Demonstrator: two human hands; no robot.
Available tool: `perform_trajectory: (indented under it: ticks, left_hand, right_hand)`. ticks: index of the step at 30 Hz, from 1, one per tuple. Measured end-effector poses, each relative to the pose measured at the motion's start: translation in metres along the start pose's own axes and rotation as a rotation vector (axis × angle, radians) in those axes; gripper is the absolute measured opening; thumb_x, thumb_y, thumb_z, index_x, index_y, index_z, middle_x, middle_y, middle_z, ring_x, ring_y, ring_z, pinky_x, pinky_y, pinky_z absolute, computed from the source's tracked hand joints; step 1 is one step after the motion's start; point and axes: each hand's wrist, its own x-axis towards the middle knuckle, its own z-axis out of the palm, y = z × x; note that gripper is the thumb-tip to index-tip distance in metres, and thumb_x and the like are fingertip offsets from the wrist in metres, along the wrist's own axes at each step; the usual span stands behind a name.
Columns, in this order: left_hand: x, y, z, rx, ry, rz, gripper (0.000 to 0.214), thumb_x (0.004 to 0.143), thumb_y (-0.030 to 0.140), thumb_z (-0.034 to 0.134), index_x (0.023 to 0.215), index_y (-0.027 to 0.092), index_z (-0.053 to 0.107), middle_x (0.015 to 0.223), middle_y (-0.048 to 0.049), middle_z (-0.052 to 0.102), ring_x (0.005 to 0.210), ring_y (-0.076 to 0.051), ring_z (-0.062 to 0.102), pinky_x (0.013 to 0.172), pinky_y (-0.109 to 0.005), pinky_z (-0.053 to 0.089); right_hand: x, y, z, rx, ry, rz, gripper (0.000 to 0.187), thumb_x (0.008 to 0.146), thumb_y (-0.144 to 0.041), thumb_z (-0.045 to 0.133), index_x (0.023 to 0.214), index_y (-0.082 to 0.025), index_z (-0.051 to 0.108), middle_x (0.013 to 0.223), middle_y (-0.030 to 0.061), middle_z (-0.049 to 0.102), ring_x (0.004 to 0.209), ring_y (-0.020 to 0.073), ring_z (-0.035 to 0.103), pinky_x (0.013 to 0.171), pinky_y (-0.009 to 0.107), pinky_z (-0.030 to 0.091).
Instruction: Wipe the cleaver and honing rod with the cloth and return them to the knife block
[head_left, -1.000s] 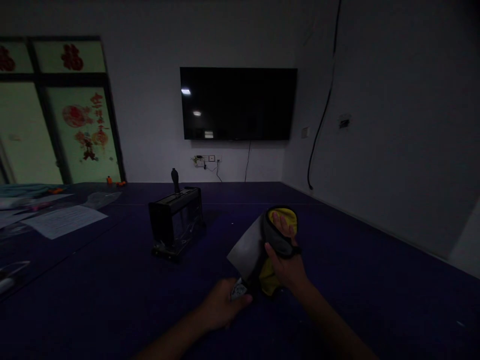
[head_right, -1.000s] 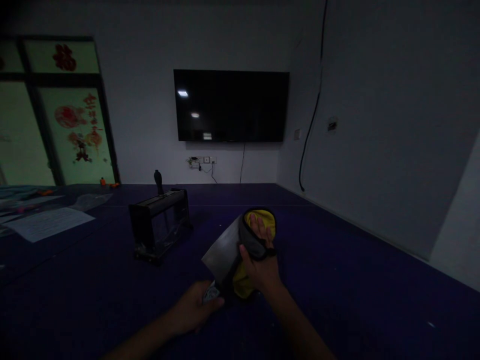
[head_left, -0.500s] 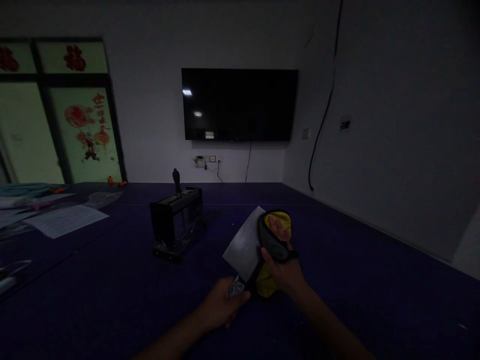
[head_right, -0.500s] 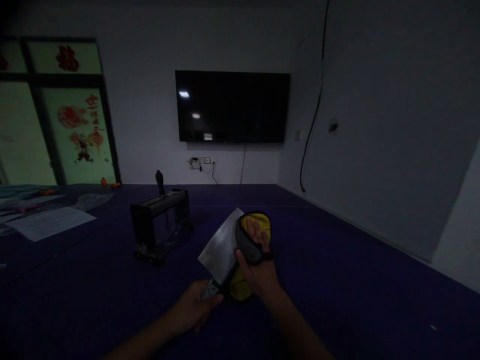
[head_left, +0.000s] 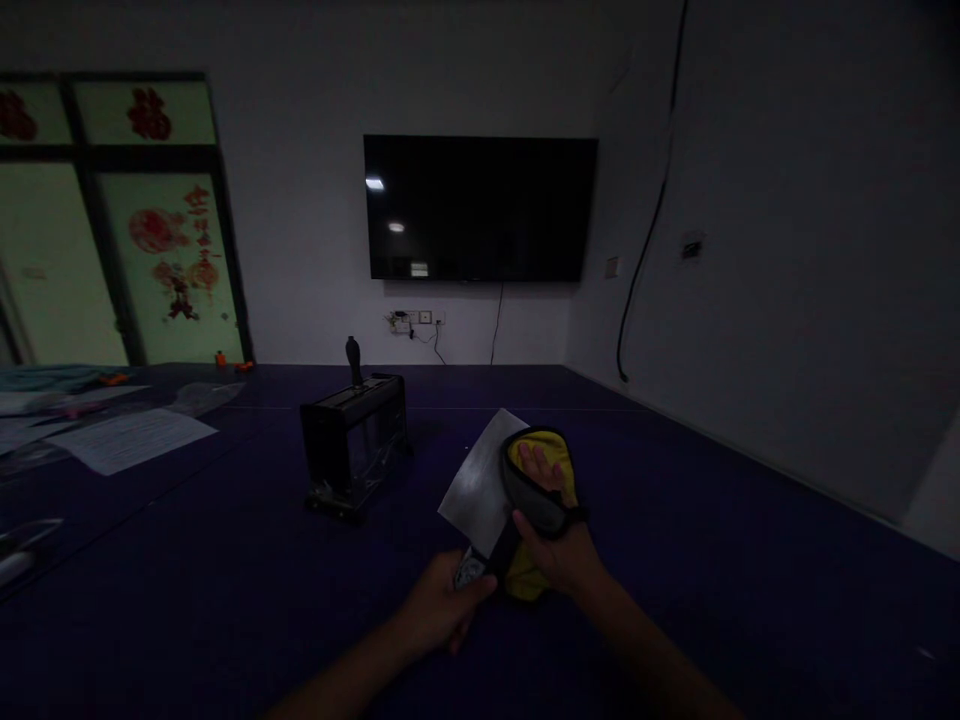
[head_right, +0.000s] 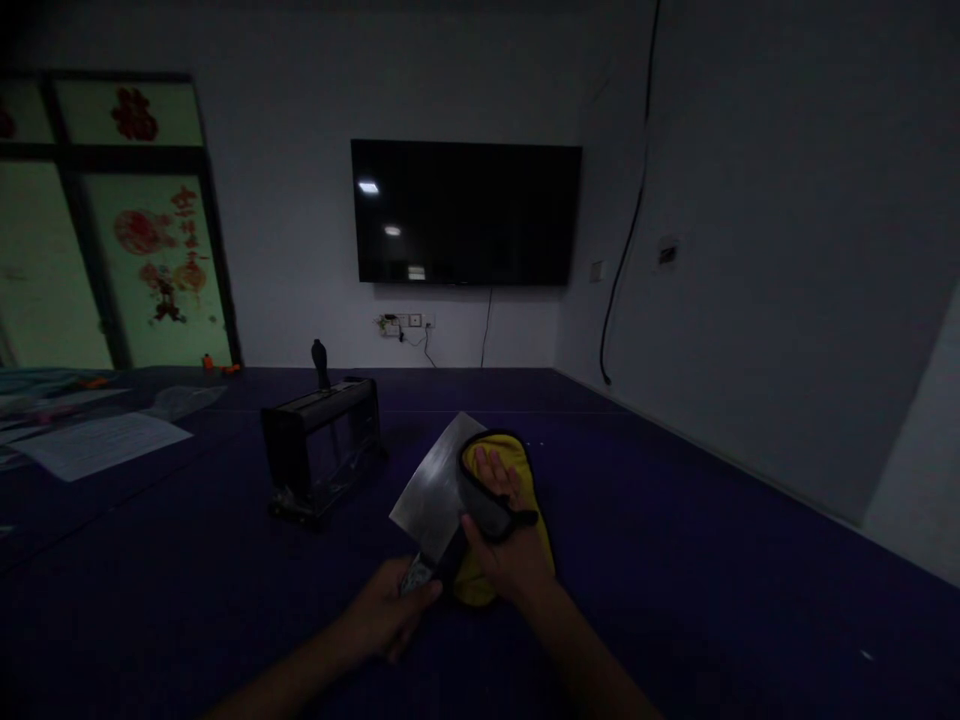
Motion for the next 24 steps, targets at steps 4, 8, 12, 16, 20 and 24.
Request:
perform_trajectory:
  ticks: [4, 8, 12, 16, 20, 24]
  left_hand:
    - [0.001, -0.001, -0.001, -0.006, 0.011, -0.005, 0.053, 0.066, 0.070, 0.055, 0.076, 0.018, 0.045, 0.036, 0.0101, 0.043, 0.025, -0.008, 0.037, 0.028, -0.018, 0.022]
    - [0.001, -0.002, -0.001, -0.029, 0.009, 0.007, 0.052, 0.066, 0.069, 0.056, 0.074, 0.018, 0.046, 0.035, 0.0101, 0.044, 0.024, -0.007, 0.035, 0.028, -0.018, 0.022]
    - [0.001, -0.002, -0.001, -0.038, 0.009, 0.019, 0.051, 0.068, 0.067, 0.056, 0.074, 0.018, 0.047, 0.035, 0.0097, 0.044, 0.024, -0.007, 0.035, 0.029, -0.018, 0.022]
    - [0.001, -0.002, -0.001, -0.037, 0.006, 0.026, 0.052, 0.067, 0.068, 0.056, 0.075, 0.017, 0.048, 0.035, 0.0093, 0.044, 0.024, -0.007, 0.036, 0.030, -0.018, 0.023]
    - [0.002, -0.001, -0.001, -0.024, -0.010, 0.008, 0.053, 0.067, 0.069, 0.054, 0.073, 0.017, 0.049, 0.034, 0.0085, 0.044, 0.024, -0.008, 0.037, 0.028, -0.018, 0.022]
    - [0.004, -0.006, -0.001, -0.018, 0.005, 0.006, 0.053, 0.070, 0.067, 0.052, 0.075, 0.014, 0.053, 0.033, 0.0082, 0.044, 0.023, -0.007, 0.036, 0.028, -0.018, 0.022]
  right_hand:
    - [0.000, -0.006, -0.001, 0.038, -0.016, -0.035, 0.063, 0.090, -0.037, 0.038, 0.146, -0.022, 0.011, 0.146, 0.0061, 0.034, 0.136, 0.0228, 0.024, 0.110, 0.049, 0.028]
    - [0.000, -0.010, -0.003, 0.034, -0.041, -0.048, 0.065, 0.090, -0.036, 0.039, 0.146, -0.020, 0.012, 0.144, 0.0063, 0.038, 0.135, 0.0220, 0.026, 0.110, 0.046, 0.028]
    - [-0.002, -0.012, -0.004, 0.035, -0.075, -0.072, 0.065, 0.089, -0.037, 0.040, 0.146, -0.019, 0.013, 0.145, 0.0067, 0.035, 0.135, 0.0221, 0.027, 0.111, 0.046, 0.026]
    - [-0.004, -0.017, -0.004, 0.056, -0.114, -0.099, 0.065, 0.088, -0.039, 0.042, 0.145, -0.021, 0.016, 0.146, 0.0057, 0.033, 0.135, 0.0233, 0.027, 0.111, 0.046, 0.027]
    - [-0.005, -0.027, -0.004, 0.099, -0.185, -0.191, 0.068, 0.087, -0.041, 0.043, 0.145, -0.021, 0.014, 0.146, 0.0057, 0.033, 0.135, 0.0237, 0.028, 0.110, 0.045, 0.027]
    - [-0.004, -0.038, -0.008, 0.128, -0.287, -0.282, 0.066, 0.088, -0.040, 0.041, 0.145, -0.019, 0.016, 0.146, 0.0064, 0.034, 0.134, 0.0228, 0.030, 0.112, 0.044, 0.024]
